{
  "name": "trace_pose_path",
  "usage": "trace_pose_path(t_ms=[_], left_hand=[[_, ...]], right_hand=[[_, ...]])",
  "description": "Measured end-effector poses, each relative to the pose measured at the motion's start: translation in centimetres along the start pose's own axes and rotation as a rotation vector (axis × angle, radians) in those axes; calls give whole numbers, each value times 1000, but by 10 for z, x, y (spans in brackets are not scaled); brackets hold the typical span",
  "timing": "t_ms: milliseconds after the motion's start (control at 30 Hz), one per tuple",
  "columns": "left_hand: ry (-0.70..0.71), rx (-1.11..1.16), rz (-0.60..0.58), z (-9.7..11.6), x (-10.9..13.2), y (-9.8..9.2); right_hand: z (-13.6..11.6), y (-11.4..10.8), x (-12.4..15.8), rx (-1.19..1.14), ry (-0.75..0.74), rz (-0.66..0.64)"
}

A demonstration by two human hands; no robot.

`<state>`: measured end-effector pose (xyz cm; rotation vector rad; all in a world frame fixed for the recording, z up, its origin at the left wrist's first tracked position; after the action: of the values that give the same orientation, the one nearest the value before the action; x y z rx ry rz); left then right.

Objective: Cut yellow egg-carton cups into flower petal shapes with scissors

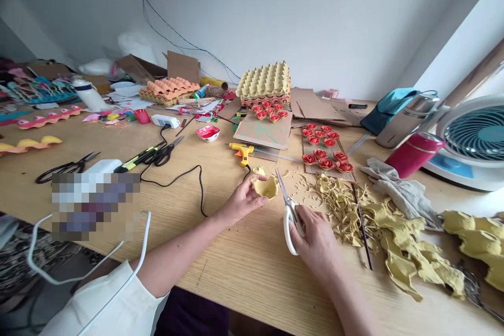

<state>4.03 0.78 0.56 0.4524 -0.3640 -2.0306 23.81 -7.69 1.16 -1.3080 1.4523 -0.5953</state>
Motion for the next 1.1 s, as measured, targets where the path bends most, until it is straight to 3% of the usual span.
trace_pose_path(t_ms=[400,700,1100], left_hand=[[57,-215,-46,-2,-2,-5],[93,-381,-44,-4,-1,-5],[122,-454,-16,-7,-1,-6]], right_hand=[[4,-11,-1,-2,179,150],[5,-8,-1,116,182,53],[3,-1,-2,88,151,42]])
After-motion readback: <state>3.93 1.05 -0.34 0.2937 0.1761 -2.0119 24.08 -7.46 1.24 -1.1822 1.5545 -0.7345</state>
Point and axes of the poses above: each hand's wrist, its own x-axis away from the middle knuckle, its own y-axis out of the palm, z = x × y, the point moved 1 cm from there along -x, towards the middle knuckle, and after that the axes turned 10 degrees about x, right-handed, at the moved point
